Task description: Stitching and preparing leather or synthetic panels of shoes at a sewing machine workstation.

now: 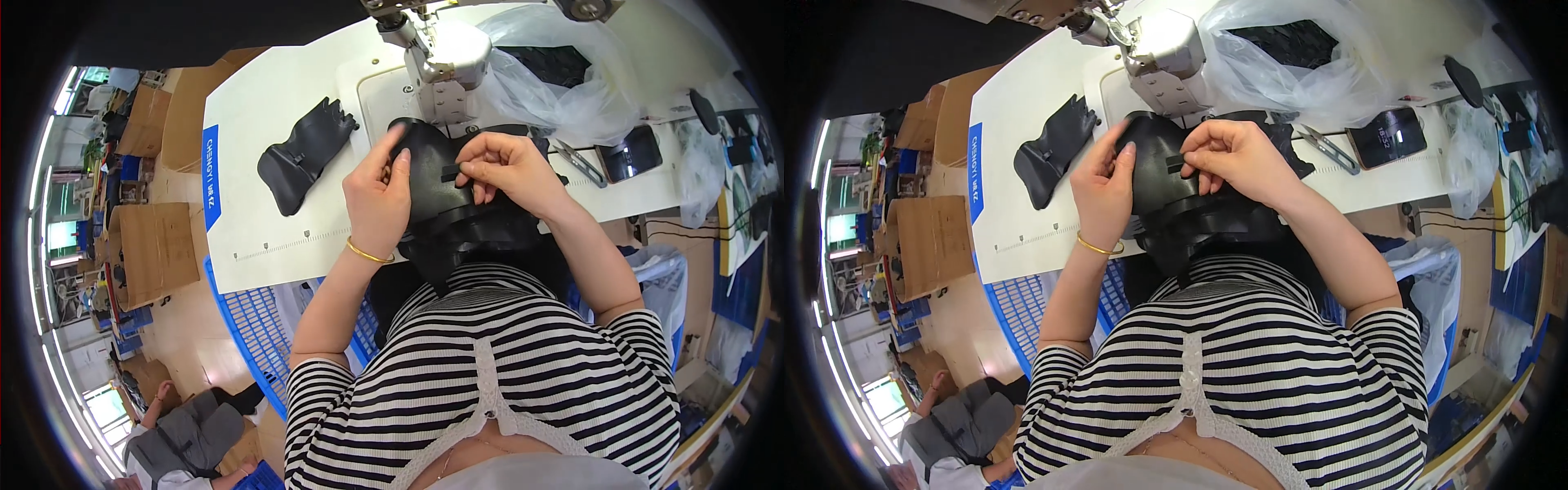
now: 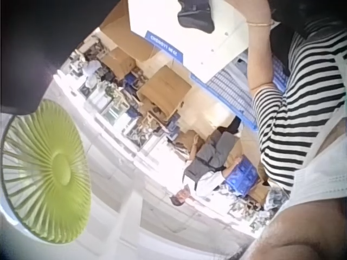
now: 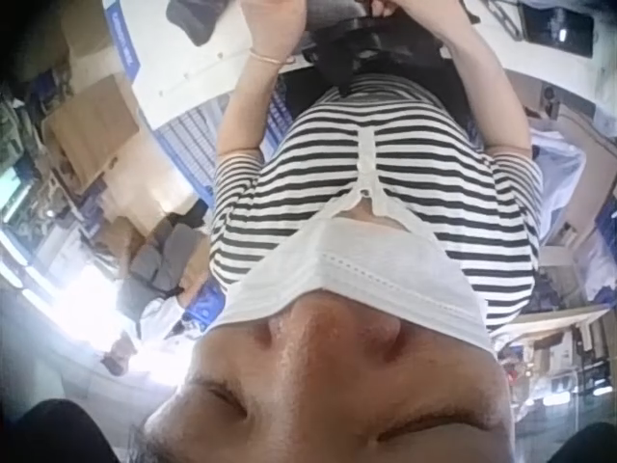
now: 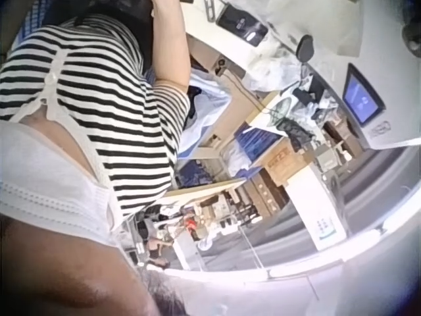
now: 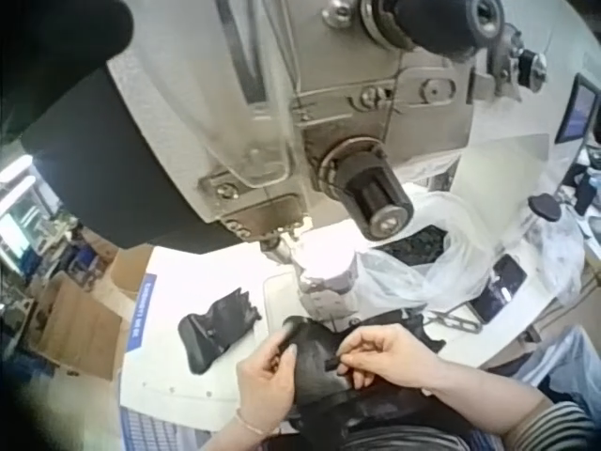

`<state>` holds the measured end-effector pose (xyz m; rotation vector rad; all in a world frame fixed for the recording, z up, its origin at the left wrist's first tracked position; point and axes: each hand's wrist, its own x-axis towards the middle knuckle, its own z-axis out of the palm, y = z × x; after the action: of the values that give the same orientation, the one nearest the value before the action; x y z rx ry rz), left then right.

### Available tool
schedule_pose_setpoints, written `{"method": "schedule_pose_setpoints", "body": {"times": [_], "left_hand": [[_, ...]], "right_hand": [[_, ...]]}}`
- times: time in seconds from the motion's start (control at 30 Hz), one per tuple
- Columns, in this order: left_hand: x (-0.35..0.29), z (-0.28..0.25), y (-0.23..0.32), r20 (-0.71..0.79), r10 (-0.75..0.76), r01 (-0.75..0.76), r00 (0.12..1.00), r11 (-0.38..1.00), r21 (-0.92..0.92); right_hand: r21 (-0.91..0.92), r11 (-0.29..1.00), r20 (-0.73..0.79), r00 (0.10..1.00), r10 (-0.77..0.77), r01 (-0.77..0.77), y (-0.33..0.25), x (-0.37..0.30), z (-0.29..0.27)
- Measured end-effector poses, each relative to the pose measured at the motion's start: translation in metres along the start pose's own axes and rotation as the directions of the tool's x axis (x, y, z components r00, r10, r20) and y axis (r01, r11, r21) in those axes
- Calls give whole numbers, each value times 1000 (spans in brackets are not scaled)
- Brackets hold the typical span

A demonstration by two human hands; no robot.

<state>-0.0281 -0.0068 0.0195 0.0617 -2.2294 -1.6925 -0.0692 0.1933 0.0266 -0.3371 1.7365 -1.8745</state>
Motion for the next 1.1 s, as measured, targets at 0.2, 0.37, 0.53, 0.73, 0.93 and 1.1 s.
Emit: {"method": "schedule_pose_setpoints", "body": {"times": [0.2, 0.37, 0.53, 0.73, 0.93, 1.1], "left_hand": [[3, -1, -7, -1, 516, -442, 856, 734, 515], [3, 4, 3, 38, 446, -394, 894, 745, 539], [19, 4, 5, 59, 758, -638, 650, 502, 584], [4, 0, 10, -82, -75, 73, 994, 997, -22], [14, -3, -5, 330, -315, 317, 890, 947, 49], [9, 0, -7, 313, -297, 320, 902, 947, -22]], "right_hand": [[9, 1000, 1, 1000, 12, -12, 1, 0, 5], [1, 1000, -6, 1000, 15, -15, 2, 1, -2], [-22, 1000, -12, 1000, -9, 9, 0, 8, -2], [-64, 998, -18, 999, -30, 29, -5, 5, 10], [-77, 997, -84, 996, -11, 4, 7, -5, 7], [-45, 999, -40, 999, -25, 23, 4, -2, 13]]}}
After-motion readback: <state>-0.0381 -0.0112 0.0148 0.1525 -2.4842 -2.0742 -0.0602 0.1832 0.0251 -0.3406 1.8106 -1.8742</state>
